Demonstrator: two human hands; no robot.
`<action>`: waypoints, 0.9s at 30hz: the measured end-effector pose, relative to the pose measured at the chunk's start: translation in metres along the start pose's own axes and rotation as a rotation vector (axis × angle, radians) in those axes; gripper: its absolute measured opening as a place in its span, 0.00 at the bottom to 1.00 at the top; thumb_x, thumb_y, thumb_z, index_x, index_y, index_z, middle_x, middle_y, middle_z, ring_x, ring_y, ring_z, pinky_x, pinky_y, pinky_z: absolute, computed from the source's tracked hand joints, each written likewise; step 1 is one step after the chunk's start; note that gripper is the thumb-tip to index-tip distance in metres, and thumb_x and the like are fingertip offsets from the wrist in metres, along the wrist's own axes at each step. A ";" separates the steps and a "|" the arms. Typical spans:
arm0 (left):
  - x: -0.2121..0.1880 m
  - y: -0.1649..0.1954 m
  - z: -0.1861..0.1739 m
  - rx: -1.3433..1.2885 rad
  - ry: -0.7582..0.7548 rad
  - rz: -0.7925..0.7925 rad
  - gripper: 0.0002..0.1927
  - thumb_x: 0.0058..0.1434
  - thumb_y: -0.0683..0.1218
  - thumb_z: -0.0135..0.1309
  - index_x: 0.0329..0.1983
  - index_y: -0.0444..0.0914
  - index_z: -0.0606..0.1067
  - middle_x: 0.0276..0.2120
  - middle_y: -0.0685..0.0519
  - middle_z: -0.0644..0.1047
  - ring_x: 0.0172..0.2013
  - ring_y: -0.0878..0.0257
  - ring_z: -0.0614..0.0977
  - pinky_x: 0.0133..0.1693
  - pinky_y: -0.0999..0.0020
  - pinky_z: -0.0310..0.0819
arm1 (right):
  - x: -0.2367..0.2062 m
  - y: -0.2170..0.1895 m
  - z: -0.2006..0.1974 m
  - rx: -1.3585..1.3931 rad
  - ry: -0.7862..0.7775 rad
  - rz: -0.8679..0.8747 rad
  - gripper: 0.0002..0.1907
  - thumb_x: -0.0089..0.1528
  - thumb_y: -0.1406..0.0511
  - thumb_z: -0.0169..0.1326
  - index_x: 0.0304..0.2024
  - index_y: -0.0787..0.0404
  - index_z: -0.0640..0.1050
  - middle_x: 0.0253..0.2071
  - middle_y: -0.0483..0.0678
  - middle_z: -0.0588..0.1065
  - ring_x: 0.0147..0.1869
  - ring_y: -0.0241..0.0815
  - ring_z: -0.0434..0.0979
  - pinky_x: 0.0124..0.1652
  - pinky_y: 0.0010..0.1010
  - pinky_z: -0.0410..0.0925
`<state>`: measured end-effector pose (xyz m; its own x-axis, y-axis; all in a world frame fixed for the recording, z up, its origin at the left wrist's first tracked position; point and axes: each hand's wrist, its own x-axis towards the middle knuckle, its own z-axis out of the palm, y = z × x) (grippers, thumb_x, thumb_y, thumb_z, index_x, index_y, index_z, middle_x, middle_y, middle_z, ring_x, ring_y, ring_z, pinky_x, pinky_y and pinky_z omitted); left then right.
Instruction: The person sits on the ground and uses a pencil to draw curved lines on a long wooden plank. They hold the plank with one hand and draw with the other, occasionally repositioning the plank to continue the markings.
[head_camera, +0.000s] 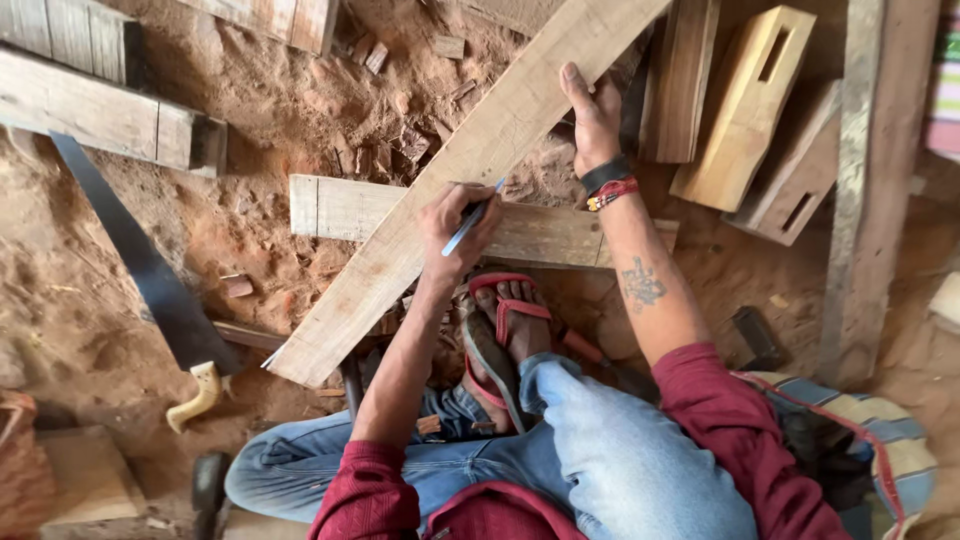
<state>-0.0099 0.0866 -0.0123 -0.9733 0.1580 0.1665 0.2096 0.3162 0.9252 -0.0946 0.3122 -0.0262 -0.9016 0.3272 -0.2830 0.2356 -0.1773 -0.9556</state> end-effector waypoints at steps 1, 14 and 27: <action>-0.002 -0.004 0.000 0.015 0.001 -0.009 0.07 0.61 0.38 0.66 0.39 0.34 0.79 0.35 0.47 0.83 0.31 0.65 0.85 0.32 0.71 0.83 | 0.000 0.002 -0.001 0.002 -0.001 -0.004 0.41 0.60 0.46 0.65 0.62 0.68 0.72 0.61 0.54 0.75 0.68 0.45 0.75 0.70 0.38 0.66; -0.002 0.000 0.005 0.099 0.060 0.090 0.07 0.59 0.39 0.66 0.38 0.37 0.79 0.34 0.50 0.84 0.31 0.66 0.84 0.32 0.70 0.80 | 0.004 0.011 -0.004 -0.044 -0.008 -0.009 0.38 0.61 0.45 0.64 0.59 0.66 0.74 0.58 0.53 0.77 0.64 0.43 0.77 0.67 0.35 0.69; -0.005 -0.017 0.013 0.123 0.058 0.117 0.06 0.62 0.41 0.66 0.38 0.38 0.78 0.34 0.50 0.84 0.28 0.67 0.83 0.29 0.71 0.80 | 0.003 0.001 0.000 -0.116 0.008 0.007 0.44 0.57 0.40 0.64 0.60 0.65 0.72 0.60 0.56 0.76 0.68 0.49 0.75 0.69 0.40 0.68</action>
<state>-0.0075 0.0924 -0.0333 -0.9446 0.1477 0.2932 0.3282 0.4111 0.8505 -0.0973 0.3130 -0.0280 -0.8971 0.3337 -0.2896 0.2824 -0.0712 -0.9567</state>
